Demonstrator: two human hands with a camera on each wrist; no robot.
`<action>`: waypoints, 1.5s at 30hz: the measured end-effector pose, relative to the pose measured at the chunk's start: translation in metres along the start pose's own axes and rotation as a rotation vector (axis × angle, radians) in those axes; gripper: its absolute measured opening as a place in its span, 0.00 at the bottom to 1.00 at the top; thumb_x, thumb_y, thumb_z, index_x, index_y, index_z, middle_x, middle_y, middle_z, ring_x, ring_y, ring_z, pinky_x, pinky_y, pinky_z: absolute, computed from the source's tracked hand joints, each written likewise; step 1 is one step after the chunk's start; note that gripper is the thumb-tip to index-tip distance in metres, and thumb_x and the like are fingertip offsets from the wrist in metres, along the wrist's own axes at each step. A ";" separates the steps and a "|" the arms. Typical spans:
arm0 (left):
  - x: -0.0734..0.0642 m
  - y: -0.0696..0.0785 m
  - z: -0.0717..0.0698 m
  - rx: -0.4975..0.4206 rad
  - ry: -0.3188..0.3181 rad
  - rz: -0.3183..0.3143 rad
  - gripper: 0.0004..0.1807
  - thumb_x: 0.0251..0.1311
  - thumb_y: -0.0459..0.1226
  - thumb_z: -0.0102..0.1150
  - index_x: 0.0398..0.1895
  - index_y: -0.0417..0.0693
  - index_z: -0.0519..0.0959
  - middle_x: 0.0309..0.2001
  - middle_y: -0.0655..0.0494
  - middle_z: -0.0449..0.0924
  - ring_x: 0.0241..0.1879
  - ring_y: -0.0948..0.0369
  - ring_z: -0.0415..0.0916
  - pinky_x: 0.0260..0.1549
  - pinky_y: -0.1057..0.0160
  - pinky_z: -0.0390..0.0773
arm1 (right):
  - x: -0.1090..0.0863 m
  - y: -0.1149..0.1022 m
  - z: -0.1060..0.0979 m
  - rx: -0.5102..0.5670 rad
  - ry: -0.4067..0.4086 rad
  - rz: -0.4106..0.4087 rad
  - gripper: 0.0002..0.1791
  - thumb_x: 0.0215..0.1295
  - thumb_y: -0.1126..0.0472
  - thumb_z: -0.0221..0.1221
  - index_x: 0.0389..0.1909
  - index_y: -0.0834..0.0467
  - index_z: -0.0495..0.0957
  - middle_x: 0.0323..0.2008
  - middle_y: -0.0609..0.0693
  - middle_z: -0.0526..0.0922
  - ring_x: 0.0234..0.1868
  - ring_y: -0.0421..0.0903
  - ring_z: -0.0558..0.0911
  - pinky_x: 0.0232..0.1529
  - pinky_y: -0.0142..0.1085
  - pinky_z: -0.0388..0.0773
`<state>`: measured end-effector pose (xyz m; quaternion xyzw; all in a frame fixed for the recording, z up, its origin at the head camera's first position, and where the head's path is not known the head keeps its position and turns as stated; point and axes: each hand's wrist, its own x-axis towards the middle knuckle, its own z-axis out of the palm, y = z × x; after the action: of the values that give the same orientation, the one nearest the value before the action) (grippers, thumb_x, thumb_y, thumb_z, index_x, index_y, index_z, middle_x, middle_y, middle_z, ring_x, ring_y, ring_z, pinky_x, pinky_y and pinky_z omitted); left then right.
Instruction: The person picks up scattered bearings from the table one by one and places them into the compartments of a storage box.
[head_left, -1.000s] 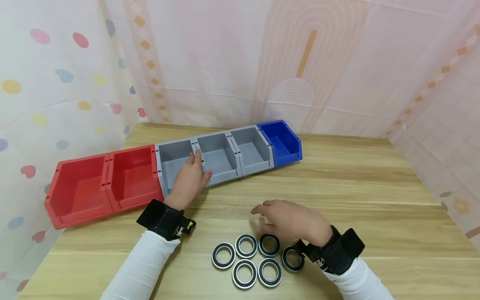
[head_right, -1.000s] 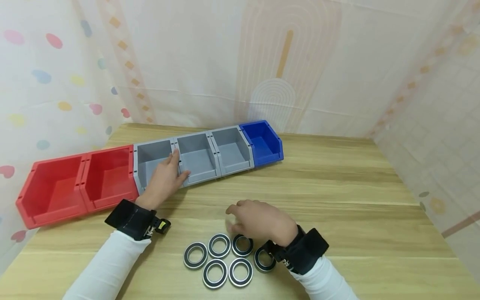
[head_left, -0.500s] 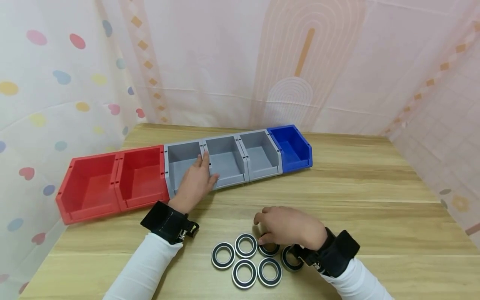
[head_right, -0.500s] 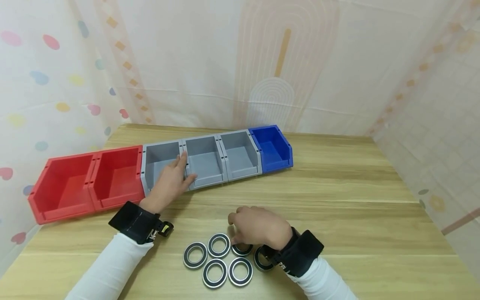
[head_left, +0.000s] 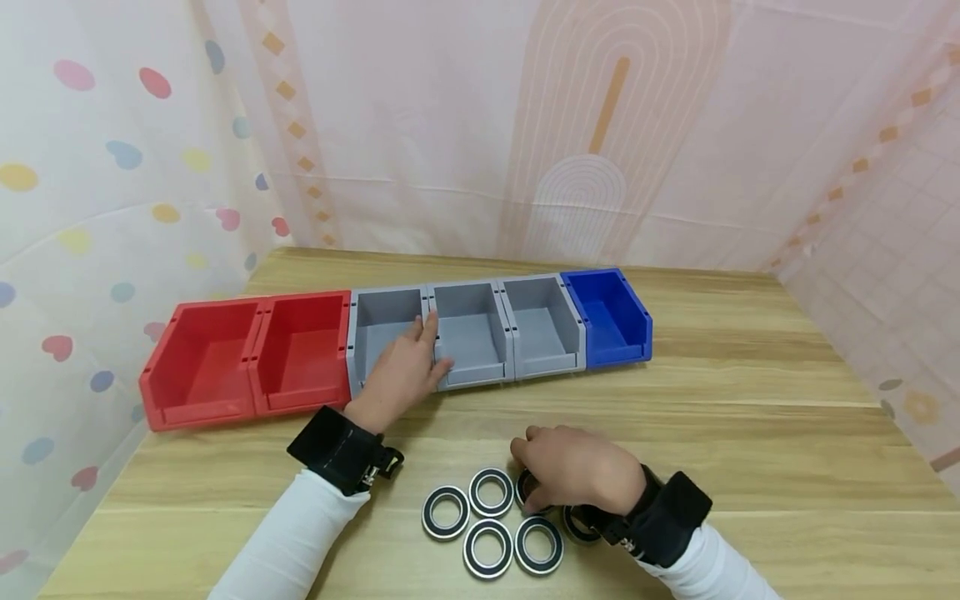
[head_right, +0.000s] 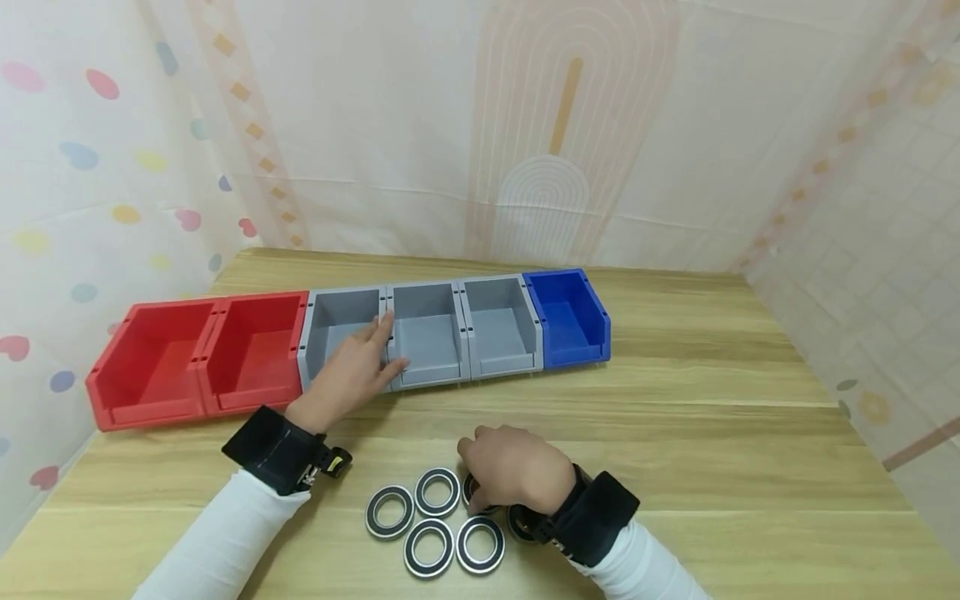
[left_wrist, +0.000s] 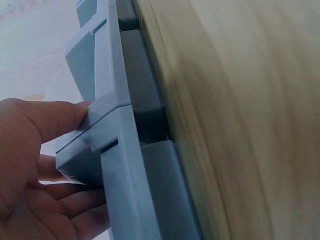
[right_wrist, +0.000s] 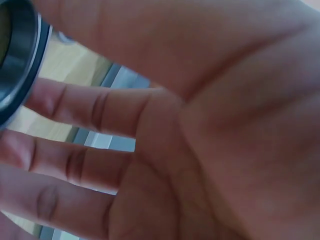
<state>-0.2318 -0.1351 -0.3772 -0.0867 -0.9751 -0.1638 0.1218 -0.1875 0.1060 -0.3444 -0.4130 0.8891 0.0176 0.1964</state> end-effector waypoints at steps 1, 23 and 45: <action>-0.001 0.002 0.000 0.003 -0.011 -0.001 0.42 0.57 0.45 0.59 0.68 0.31 0.53 0.61 0.28 0.61 0.28 0.50 0.79 0.35 0.54 0.79 | 0.000 -0.001 0.001 -0.013 0.000 -0.001 0.22 0.46 0.46 0.67 0.38 0.52 0.74 0.32 0.44 0.73 0.28 0.39 0.72 0.29 0.33 0.71; -0.004 0.034 0.003 0.088 -0.121 0.136 0.43 0.56 0.49 0.58 0.67 0.32 0.54 0.60 0.32 0.65 0.40 0.48 0.78 0.43 0.54 0.77 | 0.015 -0.003 0.001 0.025 0.027 -0.010 0.23 0.46 0.46 0.67 0.39 0.53 0.71 0.33 0.46 0.71 0.28 0.39 0.72 0.28 0.32 0.72; -0.006 0.041 0.000 0.139 -0.092 0.093 0.44 0.51 0.49 0.63 0.64 0.30 0.57 0.48 0.39 0.76 0.28 0.56 0.79 0.30 0.62 0.80 | 0.045 -0.008 -0.008 -0.074 0.030 -0.033 0.32 0.45 0.44 0.67 0.49 0.57 0.72 0.40 0.52 0.75 0.33 0.43 0.77 0.31 0.36 0.76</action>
<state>-0.2174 -0.0978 -0.3668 -0.1309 -0.9836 -0.0859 0.0899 -0.2098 0.0666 -0.3525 -0.4348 0.8838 0.0411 0.1679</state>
